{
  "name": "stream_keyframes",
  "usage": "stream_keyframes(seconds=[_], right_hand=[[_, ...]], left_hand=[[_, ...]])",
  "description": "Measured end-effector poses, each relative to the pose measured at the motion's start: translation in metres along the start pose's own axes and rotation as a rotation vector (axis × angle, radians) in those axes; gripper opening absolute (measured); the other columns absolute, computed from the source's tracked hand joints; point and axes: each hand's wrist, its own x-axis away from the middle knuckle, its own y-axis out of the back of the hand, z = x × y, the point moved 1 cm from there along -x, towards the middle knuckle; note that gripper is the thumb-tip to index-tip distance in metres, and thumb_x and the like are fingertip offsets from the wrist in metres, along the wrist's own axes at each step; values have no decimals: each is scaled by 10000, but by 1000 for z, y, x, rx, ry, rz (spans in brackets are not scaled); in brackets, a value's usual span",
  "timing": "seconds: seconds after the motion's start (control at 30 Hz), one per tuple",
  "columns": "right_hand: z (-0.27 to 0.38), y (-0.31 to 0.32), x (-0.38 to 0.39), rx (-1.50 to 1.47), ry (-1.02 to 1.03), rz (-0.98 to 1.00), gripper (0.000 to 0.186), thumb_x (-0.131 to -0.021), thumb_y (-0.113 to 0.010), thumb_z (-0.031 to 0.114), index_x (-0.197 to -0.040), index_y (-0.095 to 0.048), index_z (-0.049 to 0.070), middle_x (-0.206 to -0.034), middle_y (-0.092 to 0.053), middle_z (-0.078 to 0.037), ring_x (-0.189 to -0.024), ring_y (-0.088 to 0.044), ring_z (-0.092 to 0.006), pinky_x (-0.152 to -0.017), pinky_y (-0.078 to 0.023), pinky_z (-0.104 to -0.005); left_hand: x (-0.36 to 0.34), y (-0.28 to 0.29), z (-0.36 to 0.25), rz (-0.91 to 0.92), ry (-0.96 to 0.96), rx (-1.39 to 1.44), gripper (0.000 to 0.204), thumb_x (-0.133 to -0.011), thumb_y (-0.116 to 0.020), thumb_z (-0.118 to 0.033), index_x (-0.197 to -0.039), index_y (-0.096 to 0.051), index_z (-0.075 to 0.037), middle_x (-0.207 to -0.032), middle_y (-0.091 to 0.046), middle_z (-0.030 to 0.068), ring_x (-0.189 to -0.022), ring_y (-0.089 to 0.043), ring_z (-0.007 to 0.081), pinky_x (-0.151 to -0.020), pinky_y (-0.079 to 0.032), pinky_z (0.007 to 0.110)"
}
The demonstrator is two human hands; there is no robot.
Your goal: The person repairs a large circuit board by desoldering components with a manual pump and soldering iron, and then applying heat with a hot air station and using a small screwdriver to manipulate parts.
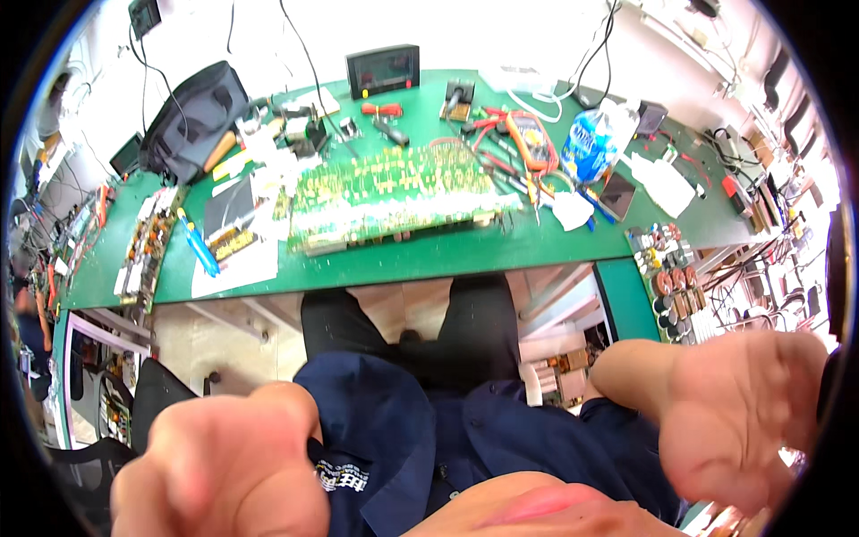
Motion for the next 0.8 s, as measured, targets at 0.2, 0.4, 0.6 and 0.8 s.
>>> stream_keyframes(seconds=[0.2, 0.4, 0.6, 0.8], right_hand=[[-117, 58, 34, 625, -407, -22, 254, -993, -576, 72, -1181, -672, -69, -1236, -682, -206, -1117, -659, -244, -919, -536, -351], [-266, 185, 41, 975, -835, 53, 338, -943, -716, 328, -1124, -750, 44, -1085, -750, -46, -1049, -653, -139, -968, -461, -311], [-432, 312, 30, 1210, -974, 165, 406, -1014, -601, 359, -1142, -702, -13, -1001, -716, -95, -839, -612, -147, -779, -469, -278], [-557, 355, -14, 1231, -1019, -123, 620, -939, -697, 393, -1391, -540, -1, -1240, -655, -200, -1061, -649, -305, -872, -548, -420]], left_hand=[[100, 12, 34, 197, 500, -311, 321, -880, -675, -81, -1183, -617, 9, -1105, -675, 199, -943, -673, 339, -838, -548, 413], [220, 42, 66, 415, 765, -849, 270, -840, -713, -62, -1102, -663, -15, -1103, -655, 144, -1035, -589, 358, -933, -442, 448], [259, 54, 62, 665, 850, -1062, 455, -888, -676, -265, -1270, -593, -33, -1304, -580, 183, -1248, -510, 389, -1130, -286, 574], [264, 50, 69, 715, 846, -1119, 422, -899, -607, -264, -1235, -598, -8, -1306, -588, 204, -1236, -523, 391, -1127, -287, 566]])
